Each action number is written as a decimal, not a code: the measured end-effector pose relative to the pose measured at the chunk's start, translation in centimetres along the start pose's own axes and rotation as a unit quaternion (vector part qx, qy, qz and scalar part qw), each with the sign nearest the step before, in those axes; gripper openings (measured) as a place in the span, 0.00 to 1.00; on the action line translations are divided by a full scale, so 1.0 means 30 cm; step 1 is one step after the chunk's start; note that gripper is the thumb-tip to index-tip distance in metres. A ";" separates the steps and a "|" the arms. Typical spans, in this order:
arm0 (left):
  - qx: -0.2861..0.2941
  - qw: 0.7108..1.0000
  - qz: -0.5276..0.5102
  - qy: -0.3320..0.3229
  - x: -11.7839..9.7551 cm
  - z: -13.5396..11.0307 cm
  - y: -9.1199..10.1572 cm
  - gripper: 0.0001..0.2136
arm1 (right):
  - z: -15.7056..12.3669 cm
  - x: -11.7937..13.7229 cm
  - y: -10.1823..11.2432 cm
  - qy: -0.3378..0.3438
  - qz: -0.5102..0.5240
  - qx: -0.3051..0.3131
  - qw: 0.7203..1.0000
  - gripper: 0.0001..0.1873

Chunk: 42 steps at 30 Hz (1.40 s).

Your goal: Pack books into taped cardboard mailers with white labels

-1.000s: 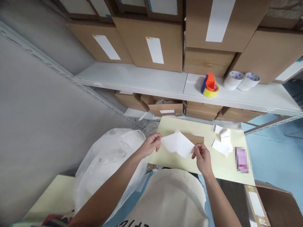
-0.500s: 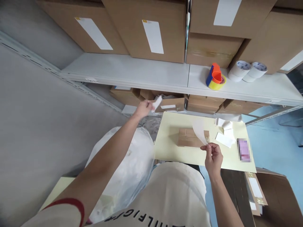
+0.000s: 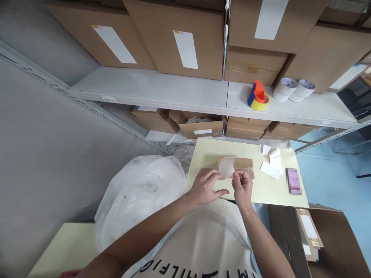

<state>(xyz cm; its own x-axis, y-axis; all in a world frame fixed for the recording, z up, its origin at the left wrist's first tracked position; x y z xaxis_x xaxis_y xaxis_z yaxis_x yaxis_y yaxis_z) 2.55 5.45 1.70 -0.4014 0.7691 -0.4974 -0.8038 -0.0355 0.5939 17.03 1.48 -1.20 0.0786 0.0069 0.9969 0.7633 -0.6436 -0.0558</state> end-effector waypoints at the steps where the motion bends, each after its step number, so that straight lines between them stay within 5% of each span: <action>1: -0.010 1.000 0.006 0.003 -0.019 -0.004 -0.011 0.16 | -0.008 0.000 -0.009 -0.003 0.006 0.004 1.000 0.19; 4: -0.028 0.999 0.009 0.024 -0.010 -0.002 -0.026 0.03 | -0.032 -0.004 -0.025 0.004 -0.011 0.030 0.999 0.16; 9: -0.021 0.986 -0.103 0.131 0.079 -0.001 -0.034 0.06 | -0.056 -0.015 0.011 0.068 -0.094 0.096 0.989 0.18; 14: 0.039 0.885 -0.299 0.355 0.171 -0.020 -0.102 0.08 | -0.024 -0.002 0.177 0.136 -0.255 -0.020 0.957 0.23; 18: 0.100 0.834 -0.353 0.412 0.173 -0.024 -0.150 0.10 | 0.020 -0.010 0.230 0.093 -0.218 0.006 0.972 0.17; 25: 0.119 0.813 -0.274 0.500 0.212 -0.139 -0.236 0.08 | 0.048 -0.146 0.280 -0.035 -0.234 0.042 0.971 0.15; 30: 0.099 0.777 -0.220 0.581 0.243 -0.228 -0.280 0.18 | 0.076 -0.251 0.310 -0.099 -0.262 0.077 0.957 0.18; 42: 0.088 0.798 -0.071 0.592 0.367 -0.111 -0.405 0.11 | 0.311 -0.328 0.235 -0.083 -0.301 0.135 0.940 0.20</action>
<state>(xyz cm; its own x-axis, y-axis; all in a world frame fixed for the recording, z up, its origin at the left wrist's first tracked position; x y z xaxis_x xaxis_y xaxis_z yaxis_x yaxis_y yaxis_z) 6.43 12.23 -13.11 -0.5296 -0.3873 -0.7547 -0.8455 0.1689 0.5066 27.63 4.02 -11.92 -0.3382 0.4421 0.8308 0.8351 -0.2660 0.4815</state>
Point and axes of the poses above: each hand's wrist, its own z-axis towards the middle knuckle, its own y-axis out of the back of the hand, x = y × z, the point moved 6 cm from there along z, towards the middle knuckle, and after that the axes turned 8 degrees about -x, right-handed, at the moved point
